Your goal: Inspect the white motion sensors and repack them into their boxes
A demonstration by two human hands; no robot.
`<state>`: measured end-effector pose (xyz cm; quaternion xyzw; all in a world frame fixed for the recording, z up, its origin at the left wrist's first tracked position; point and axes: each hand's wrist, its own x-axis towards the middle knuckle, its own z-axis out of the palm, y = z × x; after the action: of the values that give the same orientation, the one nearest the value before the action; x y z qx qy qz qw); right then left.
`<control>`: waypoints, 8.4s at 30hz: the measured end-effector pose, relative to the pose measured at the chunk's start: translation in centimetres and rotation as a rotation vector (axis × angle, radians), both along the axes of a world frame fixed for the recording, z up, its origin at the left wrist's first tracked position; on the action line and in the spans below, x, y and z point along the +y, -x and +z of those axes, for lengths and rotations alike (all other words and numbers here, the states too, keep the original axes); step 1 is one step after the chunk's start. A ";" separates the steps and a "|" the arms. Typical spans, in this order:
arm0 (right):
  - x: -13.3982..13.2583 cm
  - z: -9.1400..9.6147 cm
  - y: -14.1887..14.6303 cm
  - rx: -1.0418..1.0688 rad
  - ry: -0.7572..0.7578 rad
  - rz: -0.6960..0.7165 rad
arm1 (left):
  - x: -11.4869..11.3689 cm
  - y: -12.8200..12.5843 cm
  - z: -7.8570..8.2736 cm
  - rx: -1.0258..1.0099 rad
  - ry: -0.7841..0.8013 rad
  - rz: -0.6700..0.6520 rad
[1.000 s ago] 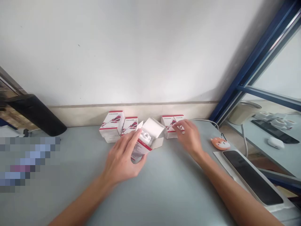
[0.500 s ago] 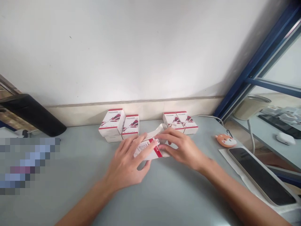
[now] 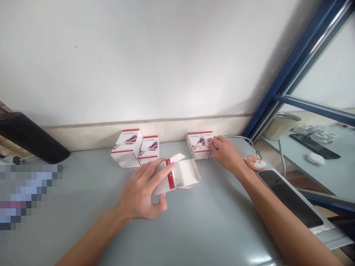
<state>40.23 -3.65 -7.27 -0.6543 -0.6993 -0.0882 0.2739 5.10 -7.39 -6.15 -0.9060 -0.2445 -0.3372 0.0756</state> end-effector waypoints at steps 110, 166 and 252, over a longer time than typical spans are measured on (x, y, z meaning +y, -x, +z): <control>-2.0 2.7 3.4 1.448 0.233 0.160 | -4.7 -5.4 -2.0 -0.717 2.044 -0.523; -0.7 2.6 -0.2 1.594 0.049 0.154 | -3.1 0.1 -2.8 -0.738 2.414 -0.475; -7.5 1.2 10.9 1.014 -0.001 0.373 | -5.6 0.0 -0.4 -0.948 2.061 -0.569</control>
<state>29.31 -11.15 -6.10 -0.4793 -0.5835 0.2885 0.5887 5.10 -12.96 -6.58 -0.3444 -0.1942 -0.2885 -0.8721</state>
